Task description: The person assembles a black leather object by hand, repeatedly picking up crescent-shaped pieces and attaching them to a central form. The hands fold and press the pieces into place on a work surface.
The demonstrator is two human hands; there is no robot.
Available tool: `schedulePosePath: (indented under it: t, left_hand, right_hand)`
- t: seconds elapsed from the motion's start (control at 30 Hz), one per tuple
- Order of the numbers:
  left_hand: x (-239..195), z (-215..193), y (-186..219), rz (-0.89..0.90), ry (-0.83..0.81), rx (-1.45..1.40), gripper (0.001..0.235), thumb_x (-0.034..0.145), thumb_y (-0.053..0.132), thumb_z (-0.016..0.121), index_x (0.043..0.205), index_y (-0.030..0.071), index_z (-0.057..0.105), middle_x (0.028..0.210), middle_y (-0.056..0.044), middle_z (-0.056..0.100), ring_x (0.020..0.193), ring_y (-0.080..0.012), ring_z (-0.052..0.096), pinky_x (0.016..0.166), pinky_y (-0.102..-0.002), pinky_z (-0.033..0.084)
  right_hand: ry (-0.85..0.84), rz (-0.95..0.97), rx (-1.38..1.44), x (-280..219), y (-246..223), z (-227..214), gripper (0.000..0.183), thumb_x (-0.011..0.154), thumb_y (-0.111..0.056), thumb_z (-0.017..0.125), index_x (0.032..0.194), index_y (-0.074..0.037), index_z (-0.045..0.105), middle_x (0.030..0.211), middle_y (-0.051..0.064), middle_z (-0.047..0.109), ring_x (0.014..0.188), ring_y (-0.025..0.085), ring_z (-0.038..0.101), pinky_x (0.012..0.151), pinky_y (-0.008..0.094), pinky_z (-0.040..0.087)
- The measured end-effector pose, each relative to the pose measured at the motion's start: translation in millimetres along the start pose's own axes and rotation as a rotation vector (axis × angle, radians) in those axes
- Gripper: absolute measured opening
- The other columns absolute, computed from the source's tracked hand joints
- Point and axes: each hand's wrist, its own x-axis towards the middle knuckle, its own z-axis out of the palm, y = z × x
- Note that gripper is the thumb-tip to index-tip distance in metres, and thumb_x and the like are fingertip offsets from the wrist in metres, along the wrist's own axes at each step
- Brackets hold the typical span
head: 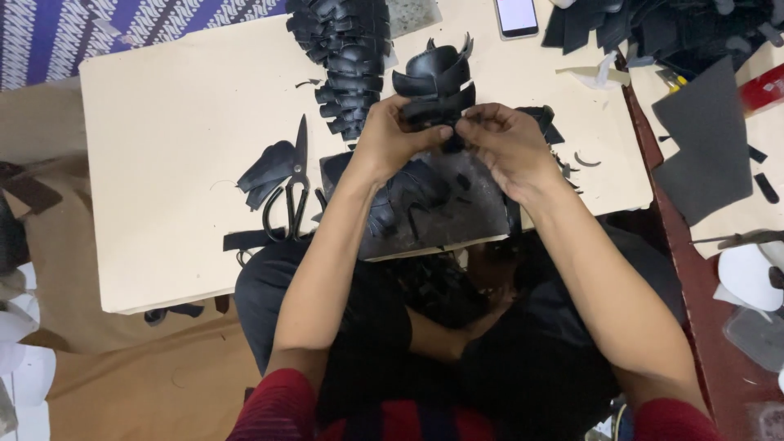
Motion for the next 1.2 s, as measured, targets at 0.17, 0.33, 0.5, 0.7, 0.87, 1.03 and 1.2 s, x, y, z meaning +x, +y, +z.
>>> schedulePosePath:
  t: [0.17, 0.33, 0.5, 0.7, 0.87, 1.03, 1.2]
  left_hand:
    - [0.0, -2.0, -0.8, -0.122, -0.112, -0.348, 0.039, 0.078, 0.002, 0.090, 0.112, -0.003, 0.070, 0.106, -0.018, 0.074, 0.097, -0.0307, 0.077, 0.077, -0.045, 0.070]
    - [2.4, -3.0, -12.9, -0.113, 0.001, -0.396, 0.035, 0.081, 0.014, 0.091, 0.109, 0.001, 0.075, 0.100, -0.008, 0.078, 0.090, -0.0210, 0.078, 0.074, -0.036, 0.070]
    - [8.5, 1.1, -19.5, 0.006, 0.103, -0.395, 0.027, 0.079, 0.021, 0.088, 0.097, 0.003, 0.080, 0.100, -0.012, 0.080, 0.093, -0.0235, 0.076, 0.081, -0.035, 0.062]
    - [10.4, -18.3, -14.6, 0.102, 0.042, -0.028, 0.022, 0.079, 0.019, 0.090, 0.092, 0.012, 0.074, 0.088, -0.002, 0.079, 0.080, -0.0143, 0.075, 0.066, -0.029, 0.059]
    - [9.9, -55.1, -15.5, 0.233, -0.028, 0.037, 0.040, 0.087, 0.018, 0.088, 0.115, 0.010, 0.061, 0.113, -0.009, 0.075, 0.108, -0.0229, 0.075, 0.089, -0.036, 0.064]
    - [9.3, -111.7, -12.8, 0.323, 0.135, 0.102, 0.077, 0.097, 0.023, 0.092, 0.150, 0.012, 0.036, 0.158, -0.017, 0.049, 0.152, -0.0308, 0.044, 0.127, -0.043, 0.037]
    - [-24.3, -150.1, 42.1, 0.433, 0.722, 0.139, 0.033, 0.087, 0.025, 0.080, 0.115, 0.014, 0.067, 0.111, -0.006, 0.071, 0.105, -0.0174, 0.064, 0.084, -0.038, 0.056]
  right_hand:
    - [-0.070, 0.083, 0.011, -16.4, -22.0, 19.3, 0.034, 0.084, -0.007, 0.087, 0.108, 0.002, 0.066, 0.090, 0.005, 0.064, 0.090, 0.021, 0.076, 0.079, 0.030, 0.067]
    - [-0.094, 0.030, -0.174, -23.6, -28.9, 26.0, 0.035, 0.081, -0.011, 0.091, 0.105, 0.001, 0.070, 0.083, -0.002, 0.059, 0.083, 0.014, 0.073, 0.072, 0.022, 0.065]
    - [-0.115, -0.113, -0.258, -8.6, -21.3, 23.7, 0.013, 0.093, -0.008, 0.080, 0.103, -0.009, 0.073, 0.088, 0.000, 0.073, 0.085, 0.009, 0.071, 0.084, 0.025, 0.064]
    - [-0.137, -0.188, -0.264, -9.7, -20.3, 33.9, 0.019, 0.091, -0.016, 0.081, 0.106, -0.006, 0.076, 0.099, 0.004, 0.078, 0.089, 0.010, 0.074, 0.082, 0.024, 0.063]
    - [-0.308, 0.073, -0.193, 0.1, -18.7, 46.2, 0.019, 0.092, -0.016, 0.078, 0.106, -0.004, 0.071, 0.091, 0.004, 0.075, 0.084, 0.012, 0.074, 0.079, 0.024, 0.065]
    - [-0.398, -0.271, -0.439, 36.1, -0.2, 73.7, 0.009, 0.102, -0.012, 0.075, 0.109, -0.010, 0.070, 0.094, -0.002, 0.071, 0.092, 0.008, 0.070, 0.085, 0.024, 0.060]
    - [-0.370, -0.397, -0.131, 166.3, 95.4, 90.0, 0.050, 0.104, -0.025, 0.081, 0.142, -0.025, 0.048, 0.143, 0.002, 0.062, 0.130, 0.025, 0.067, 0.094, 0.041, 0.073]
